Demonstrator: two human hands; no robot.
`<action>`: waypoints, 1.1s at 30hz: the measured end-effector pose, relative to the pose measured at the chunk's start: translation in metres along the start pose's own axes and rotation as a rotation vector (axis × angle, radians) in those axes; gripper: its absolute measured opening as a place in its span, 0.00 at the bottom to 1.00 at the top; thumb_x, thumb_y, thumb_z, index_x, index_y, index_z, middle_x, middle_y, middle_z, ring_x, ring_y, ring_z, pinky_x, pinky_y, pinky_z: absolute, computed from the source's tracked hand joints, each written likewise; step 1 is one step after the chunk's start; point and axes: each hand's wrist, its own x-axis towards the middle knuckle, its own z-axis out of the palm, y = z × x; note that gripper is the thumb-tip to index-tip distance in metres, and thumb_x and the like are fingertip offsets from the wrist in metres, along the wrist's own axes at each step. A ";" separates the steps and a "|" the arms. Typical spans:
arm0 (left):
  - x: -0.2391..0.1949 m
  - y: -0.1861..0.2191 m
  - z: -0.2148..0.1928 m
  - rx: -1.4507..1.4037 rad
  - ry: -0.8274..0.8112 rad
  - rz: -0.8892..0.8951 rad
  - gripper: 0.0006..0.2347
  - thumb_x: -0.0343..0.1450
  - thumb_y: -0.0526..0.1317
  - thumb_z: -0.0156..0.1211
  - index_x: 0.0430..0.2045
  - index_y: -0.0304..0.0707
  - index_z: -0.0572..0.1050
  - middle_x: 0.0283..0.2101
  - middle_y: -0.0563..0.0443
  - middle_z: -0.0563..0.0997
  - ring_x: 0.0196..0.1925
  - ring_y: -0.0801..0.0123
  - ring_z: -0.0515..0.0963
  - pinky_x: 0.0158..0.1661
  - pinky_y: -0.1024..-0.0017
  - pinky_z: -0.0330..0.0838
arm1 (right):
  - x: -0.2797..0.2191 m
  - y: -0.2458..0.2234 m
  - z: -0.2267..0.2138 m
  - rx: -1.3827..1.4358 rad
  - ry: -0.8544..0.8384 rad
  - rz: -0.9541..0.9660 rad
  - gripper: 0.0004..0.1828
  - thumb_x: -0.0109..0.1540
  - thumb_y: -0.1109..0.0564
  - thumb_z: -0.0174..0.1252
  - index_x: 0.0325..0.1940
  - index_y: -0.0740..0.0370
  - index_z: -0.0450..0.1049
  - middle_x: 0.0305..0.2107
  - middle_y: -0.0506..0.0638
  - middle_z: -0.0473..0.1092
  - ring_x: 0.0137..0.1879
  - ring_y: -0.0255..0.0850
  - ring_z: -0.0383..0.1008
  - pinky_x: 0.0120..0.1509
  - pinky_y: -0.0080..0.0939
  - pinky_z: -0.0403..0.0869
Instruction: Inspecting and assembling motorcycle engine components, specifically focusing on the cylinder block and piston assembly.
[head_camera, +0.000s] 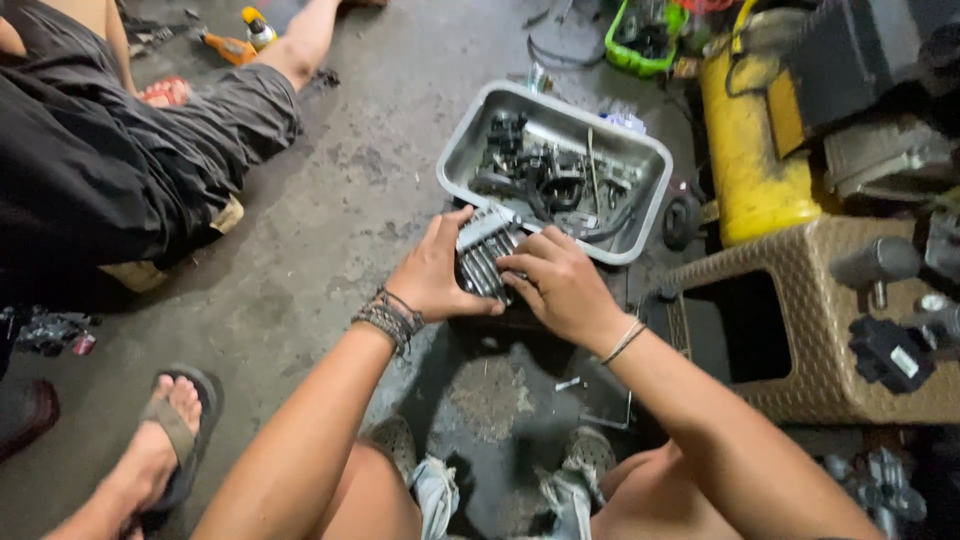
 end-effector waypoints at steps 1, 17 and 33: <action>-0.002 -0.001 0.001 -0.003 0.002 0.004 0.52 0.49 0.56 0.80 0.67 0.47 0.52 0.62 0.37 0.65 0.62 0.33 0.72 0.59 0.40 0.71 | -0.005 -0.001 -0.004 0.015 -0.068 0.001 0.07 0.65 0.55 0.61 0.42 0.61 0.79 0.35 0.54 0.72 0.44 0.54 0.72 0.49 0.51 0.73; 0.004 -0.006 0.000 -0.042 0.018 0.013 0.53 0.51 0.56 0.81 0.69 0.47 0.51 0.64 0.33 0.63 0.64 0.32 0.69 0.58 0.36 0.69 | -0.009 0.007 -0.035 0.118 0.016 0.123 0.06 0.65 0.55 0.61 0.44 0.54 0.81 0.36 0.50 0.75 0.46 0.50 0.76 0.52 0.48 0.75; -0.002 0.005 -0.002 0.014 0.018 0.056 0.51 0.50 0.52 0.80 0.68 0.50 0.52 0.62 0.37 0.65 0.62 0.33 0.71 0.60 0.42 0.70 | -0.007 0.004 -0.014 -0.038 -0.176 0.017 0.09 0.64 0.54 0.60 0.37 0.64 0.77 0.29 0.55 0.72 0.41 0.54 0.74 0.48 0.53 0.74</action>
